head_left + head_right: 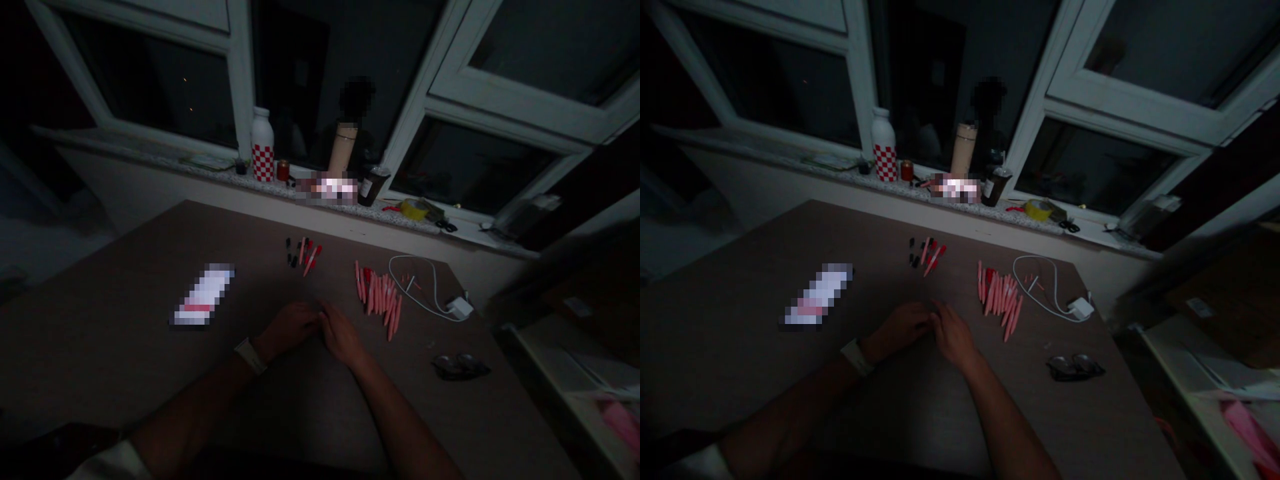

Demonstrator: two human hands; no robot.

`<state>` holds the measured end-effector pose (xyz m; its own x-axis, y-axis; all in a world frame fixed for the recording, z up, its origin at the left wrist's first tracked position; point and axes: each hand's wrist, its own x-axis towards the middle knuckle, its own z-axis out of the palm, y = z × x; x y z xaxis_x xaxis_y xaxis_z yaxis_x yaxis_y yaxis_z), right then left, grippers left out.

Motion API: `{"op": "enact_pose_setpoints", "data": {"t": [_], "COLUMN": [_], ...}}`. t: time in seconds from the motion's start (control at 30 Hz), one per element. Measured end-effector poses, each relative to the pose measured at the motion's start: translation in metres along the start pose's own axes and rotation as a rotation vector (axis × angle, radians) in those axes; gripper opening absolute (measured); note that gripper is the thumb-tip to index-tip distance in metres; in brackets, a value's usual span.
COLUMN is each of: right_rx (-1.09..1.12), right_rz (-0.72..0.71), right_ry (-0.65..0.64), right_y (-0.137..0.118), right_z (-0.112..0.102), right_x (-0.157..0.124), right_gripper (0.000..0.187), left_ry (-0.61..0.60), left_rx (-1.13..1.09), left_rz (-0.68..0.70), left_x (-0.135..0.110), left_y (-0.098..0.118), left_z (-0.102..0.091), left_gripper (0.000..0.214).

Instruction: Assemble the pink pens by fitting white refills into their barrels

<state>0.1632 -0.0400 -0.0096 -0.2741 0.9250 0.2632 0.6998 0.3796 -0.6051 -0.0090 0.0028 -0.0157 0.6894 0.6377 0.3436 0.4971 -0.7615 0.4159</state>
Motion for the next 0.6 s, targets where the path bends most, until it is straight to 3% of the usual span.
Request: {"op": "enact_pose_setpoints", "data": {"t": [0.07, 0.23, 0.33, 0.43, 0.6], "right_rx": [0.042, 0.07, 0.095, 0.085, 0.013], "right_rz": [-0.009, 0.0, 0.016, 0.039, 0.053], "right_ry": [0.016, 0.022, 0.088, 0.143, 0.097], "right_y": [0.002, 0.007, 0.01, 0.014, 0.015], "right_z": [0.0, 0.003, 0.005, 0.005, 0.003], "right_x": [0.002, 0.006, 0.007, 0.007, 0.005], "right_gripper": [0.042, 0.034, 0.031, 0.031, 0.038], "left_ry": [0.014, 0.099, 0.166, 0.142, 0.102], "left_rx": [-0.097, -0.258, -0.202, -0.106, -0.228], "left_rz": [-0.032, -0.087, -0.154, -0.254, -0.189], "left_x": [0.0, -0.005, -0.005, -0.001, 0.002], "left_y": [0.002, 0.008, 0.006, 0.002, 0.003], "left_z": [0.001, -0.008, -0.013, -0.015, -0.017], "left_gripper": [0.014, 0.047, 0.036, 0.027, 0.028]}}
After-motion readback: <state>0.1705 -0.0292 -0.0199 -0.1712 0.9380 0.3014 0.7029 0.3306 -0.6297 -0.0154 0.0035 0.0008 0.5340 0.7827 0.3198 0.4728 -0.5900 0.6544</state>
